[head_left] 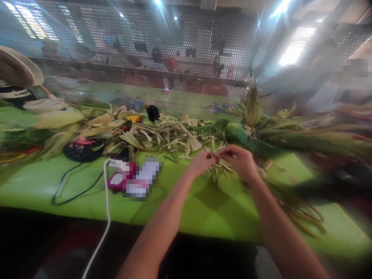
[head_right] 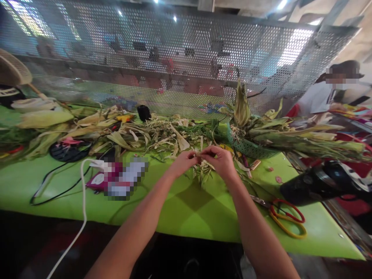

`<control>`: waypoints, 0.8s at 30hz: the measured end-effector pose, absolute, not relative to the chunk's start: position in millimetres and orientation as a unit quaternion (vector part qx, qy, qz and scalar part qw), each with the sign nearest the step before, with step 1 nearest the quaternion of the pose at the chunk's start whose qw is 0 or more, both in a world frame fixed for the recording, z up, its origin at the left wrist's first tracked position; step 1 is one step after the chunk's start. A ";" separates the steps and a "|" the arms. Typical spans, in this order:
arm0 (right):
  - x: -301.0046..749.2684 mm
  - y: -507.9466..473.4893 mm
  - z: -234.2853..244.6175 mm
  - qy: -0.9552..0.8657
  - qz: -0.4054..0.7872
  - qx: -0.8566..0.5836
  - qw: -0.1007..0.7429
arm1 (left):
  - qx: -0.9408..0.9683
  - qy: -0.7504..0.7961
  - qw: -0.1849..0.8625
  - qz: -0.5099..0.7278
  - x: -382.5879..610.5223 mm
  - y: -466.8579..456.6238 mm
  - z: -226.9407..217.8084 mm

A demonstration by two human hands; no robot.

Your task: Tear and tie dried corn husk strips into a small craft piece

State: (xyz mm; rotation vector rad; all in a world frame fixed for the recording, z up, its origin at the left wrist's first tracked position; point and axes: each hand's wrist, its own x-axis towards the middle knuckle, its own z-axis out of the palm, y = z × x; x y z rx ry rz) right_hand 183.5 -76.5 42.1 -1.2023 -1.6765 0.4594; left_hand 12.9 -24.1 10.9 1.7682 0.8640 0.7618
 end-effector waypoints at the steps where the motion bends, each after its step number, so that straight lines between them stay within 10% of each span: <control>1: 184.4 -77.6 44.4 -0.717 0.159 -0.493 0.466 | 0.742 0.361 0.474 0.306 11.6 -25.1 14.0; 12: 184.2 -85.0 52.2 -0.815 -0.050 -0.503 0.283 | 0.832 0.405 0.291 0.243 7.8 -32.9 28.6; 24: 170.8 -84.0 43.7 -0.800 -0.008 -0.500 0.333 | 0.849 0.386 0.268 0.240 9.6 -30.0 20.0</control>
